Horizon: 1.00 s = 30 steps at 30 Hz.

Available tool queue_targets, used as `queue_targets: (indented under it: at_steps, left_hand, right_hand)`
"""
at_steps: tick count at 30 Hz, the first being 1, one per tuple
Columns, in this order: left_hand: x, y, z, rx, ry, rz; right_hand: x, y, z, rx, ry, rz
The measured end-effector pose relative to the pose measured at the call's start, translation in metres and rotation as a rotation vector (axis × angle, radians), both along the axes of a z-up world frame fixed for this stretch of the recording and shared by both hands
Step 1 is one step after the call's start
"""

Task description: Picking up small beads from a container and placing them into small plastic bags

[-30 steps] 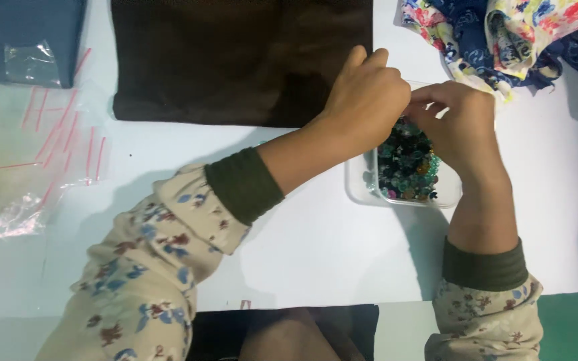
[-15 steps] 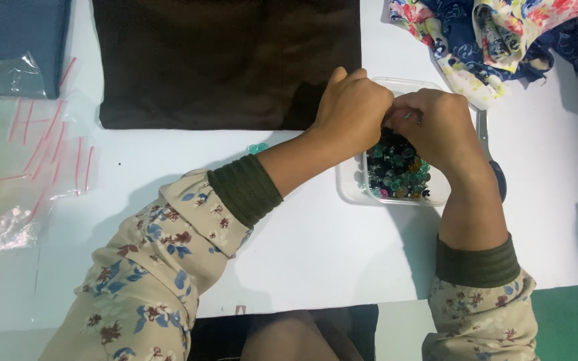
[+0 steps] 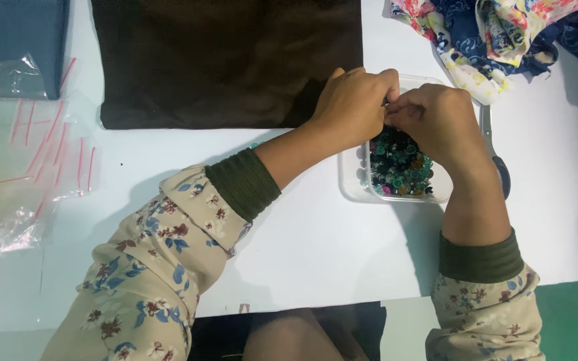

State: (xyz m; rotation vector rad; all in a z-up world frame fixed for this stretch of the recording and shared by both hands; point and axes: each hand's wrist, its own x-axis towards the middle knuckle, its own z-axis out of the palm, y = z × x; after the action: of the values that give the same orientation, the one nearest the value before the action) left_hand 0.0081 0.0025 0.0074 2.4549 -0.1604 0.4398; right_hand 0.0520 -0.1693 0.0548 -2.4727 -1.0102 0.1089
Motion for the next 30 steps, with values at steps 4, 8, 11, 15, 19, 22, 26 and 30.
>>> queue_targets:
  at_steps: [4, 8, 11, 15, 19, 22, 26, 30]
  left_hand:
    - [0.004, 0.001, -0.002, 0.055, -0.031, 0.019]
    - [0.0, 0.001, 0.004, 0.021, 0.017, 0.024]
    - [0.001, 0.0, 0.007, 0.003, 0.029, 0.034]
    - [0.008, 0.003, 0.001, 0.006, -0.074, 0.077]
    - [0.001, 0.007, 0.011, -0.058, 0.012, 0.046]
    - [0.001, 0.01, 0.014, -0.052, -0.002, 0.032]
    - [0.003, 0.009, 0.009, -0.068, -0.029, 0.031]
    - [-0.001, 0.007, 0.014, -0.07, -0.07, 0.045]
  right_hand:
    - [0.007, -0.002, -0.008, -0.07, -0.152, 0.062]
    - [0.005, -0.003, -0.006, -0.048, -0.171, 0.09]
    - [0.007, -0.006, -0.004, -0.01, -0.124, 0.077]
    - [0.019, -0.01, -0.016, 0.01, -0.021, -0.018]
    - [0.009, -0.008, -0.001, 0.027, 0.058, -0.066]
    - [0.01, -0.01, 0.0, 0.021, -0.01, -0.054]
    - [0.009, -0.015, 0.0, 0.165, -0.099, 0.016]
    - [-0.004, -0.01, 0.007, 0.015, 0.021, -0.006]
